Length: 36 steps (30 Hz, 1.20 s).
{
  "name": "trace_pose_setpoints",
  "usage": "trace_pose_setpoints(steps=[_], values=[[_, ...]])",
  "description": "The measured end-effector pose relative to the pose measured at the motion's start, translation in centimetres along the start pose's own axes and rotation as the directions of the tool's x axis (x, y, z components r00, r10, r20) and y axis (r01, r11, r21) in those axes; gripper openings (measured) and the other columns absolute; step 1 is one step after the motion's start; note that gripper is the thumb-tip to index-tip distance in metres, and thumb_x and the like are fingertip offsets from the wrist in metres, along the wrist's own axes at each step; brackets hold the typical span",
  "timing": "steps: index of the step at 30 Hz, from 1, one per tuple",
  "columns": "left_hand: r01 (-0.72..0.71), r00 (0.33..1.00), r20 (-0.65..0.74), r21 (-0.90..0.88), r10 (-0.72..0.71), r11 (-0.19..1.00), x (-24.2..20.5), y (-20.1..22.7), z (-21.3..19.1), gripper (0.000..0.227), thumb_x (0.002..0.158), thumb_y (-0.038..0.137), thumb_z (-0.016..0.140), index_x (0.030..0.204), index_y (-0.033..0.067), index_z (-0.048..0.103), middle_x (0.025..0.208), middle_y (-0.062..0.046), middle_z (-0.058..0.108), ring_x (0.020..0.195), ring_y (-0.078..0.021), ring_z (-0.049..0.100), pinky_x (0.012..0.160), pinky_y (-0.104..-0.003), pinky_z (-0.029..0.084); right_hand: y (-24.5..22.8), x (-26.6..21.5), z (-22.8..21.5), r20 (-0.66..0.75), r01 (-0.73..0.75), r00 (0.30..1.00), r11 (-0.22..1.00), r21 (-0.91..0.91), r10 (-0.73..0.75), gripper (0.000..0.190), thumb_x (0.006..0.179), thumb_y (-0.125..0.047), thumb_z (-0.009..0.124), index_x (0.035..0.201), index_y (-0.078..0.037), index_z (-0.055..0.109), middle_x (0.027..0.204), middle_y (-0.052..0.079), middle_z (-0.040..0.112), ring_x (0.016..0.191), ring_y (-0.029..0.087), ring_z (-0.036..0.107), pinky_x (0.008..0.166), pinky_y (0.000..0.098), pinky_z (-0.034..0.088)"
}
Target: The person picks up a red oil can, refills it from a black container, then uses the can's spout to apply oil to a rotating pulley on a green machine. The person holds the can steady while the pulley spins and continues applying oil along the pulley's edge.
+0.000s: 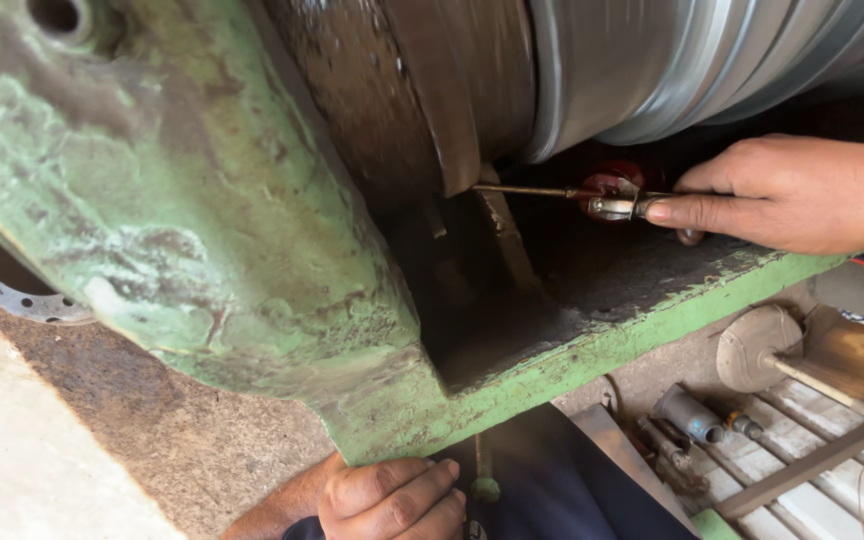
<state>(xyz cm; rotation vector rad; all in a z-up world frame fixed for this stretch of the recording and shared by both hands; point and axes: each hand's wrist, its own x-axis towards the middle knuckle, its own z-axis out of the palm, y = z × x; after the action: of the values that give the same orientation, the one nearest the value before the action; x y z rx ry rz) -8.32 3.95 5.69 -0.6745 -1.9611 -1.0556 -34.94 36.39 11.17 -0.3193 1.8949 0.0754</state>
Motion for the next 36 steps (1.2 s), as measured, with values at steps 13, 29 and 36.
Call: trace_pose_setpoints(steps=[13,29,36], values=[[0.025,0.992,0.119,0.026,-0.028,0.999,-0.9,0.4,-0.2,0.009,0.079,0.012,0.070,0.072,0.0182,0.069,0.075,0.003,0.074,0.066,-0.0062,0.073,0.059,-0.020,0.062,-0.4,0.5,-0.6,0.038,-0.011,0.999,1.000,-0.015,0.012,0.062,0.100,-0.061,0.046,0.103,-0.012,0.085,0.096,0.003,0.074,0.094,0.019,0.073,0.090,0.0355,0.055],[0.145,0.982,0.115,0.061,-0.151,0.988,-0.9,1.0,-0.2,0.009,0.075,0.015,0.070,0.068,0.0199,0.067,0.071,0.004,0.072,0.062,-0.0058,0.072,0.057,-0.021,0.060,-0.5,0.8,-0.6,0.008,-0.095,0.995,0.995,-0.041,0.096,0.063,0.095,-0.064,0.048,0.098,-0.012,0.083,0.090,0.005,0.073,0.087,0.021,0.069,0.084,0.0358,0.054],[-0.212,0.977,0.019,0.032,0.211,0.977,-1.7,-1.1,0.3,0.014,0.083,0.008,0.063,0.073,0.0176,0.067,0.074,0.003,0.073,0.062,-0.0055,0.072,0.055,-0.014,0.056,-1.2,0.9,-0.5,0.027,-0.137,0.990,0.987,-0.080,0.140,0.059,0.097,-0.061,0.046,0.097,-0.013,0.081,0.086,0.007,0.069,0.081,0.021,0.066,0.077,0.0362,0.058]])
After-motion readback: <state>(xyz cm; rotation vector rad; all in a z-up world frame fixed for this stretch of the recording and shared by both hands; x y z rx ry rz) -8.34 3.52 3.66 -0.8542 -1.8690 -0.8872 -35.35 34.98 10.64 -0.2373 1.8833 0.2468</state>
